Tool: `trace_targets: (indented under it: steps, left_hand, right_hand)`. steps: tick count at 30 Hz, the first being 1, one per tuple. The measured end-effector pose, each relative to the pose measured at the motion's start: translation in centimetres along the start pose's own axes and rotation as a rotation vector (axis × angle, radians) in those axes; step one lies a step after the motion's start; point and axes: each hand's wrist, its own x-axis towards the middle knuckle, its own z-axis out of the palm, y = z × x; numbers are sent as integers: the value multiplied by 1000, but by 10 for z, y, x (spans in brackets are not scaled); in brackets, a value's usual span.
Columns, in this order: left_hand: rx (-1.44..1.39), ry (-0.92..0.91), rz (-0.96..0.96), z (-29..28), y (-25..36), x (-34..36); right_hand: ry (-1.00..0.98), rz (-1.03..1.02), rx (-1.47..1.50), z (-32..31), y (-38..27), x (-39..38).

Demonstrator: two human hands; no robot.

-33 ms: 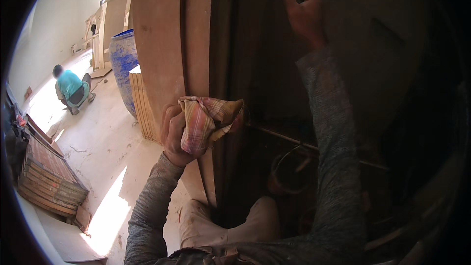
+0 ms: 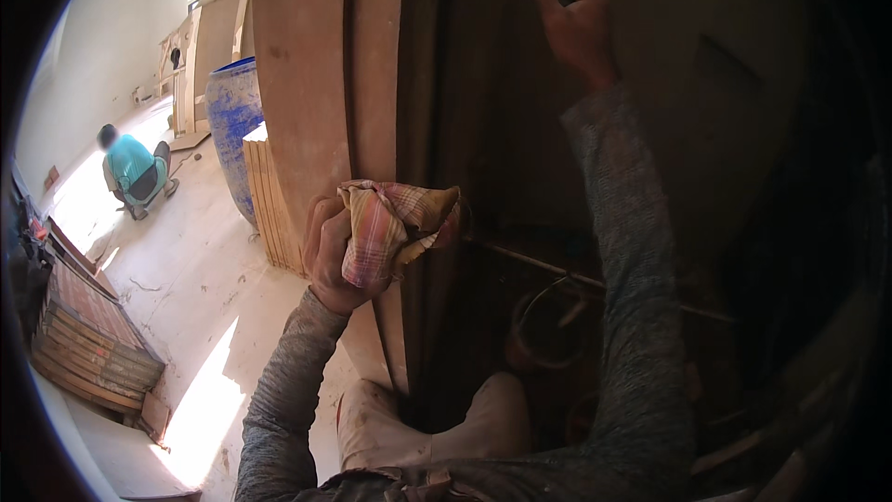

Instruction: The person applies a substance to a wall gap using a small trowel and wipes the area with a cloth. They then handle a packaged item, removing a small piece from it.

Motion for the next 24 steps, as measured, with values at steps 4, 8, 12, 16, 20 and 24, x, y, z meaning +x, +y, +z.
trace_targets:
  steps: [4, 8, 12, 16, 20, 24]
  left_hand:
    - [12, 53, 31, 7, -6, 1]
    - [-45, 96, 8, 11, -6, -3]
    - [-45, 135, 35, 14, -7, -3]
    - [-2, 125, 43, 14, -9, -7]
    - [30, 91, 45, 10, -9, -9]
    - [-37, 109, -16, 15, -16, -21]
  right_hand:
    - [9, -312, -214, -15, 56, 40]
    - [-77, -341, -283, -39, 55, 54]
    - [-67, -432, -460, -50, 42, 67]
    - [-128, -474, -619, -62, 22, 76]
    - [-173, -498, -745, -75, -1, 85]
    - [-197, -480, -807, -89, -20, 91]
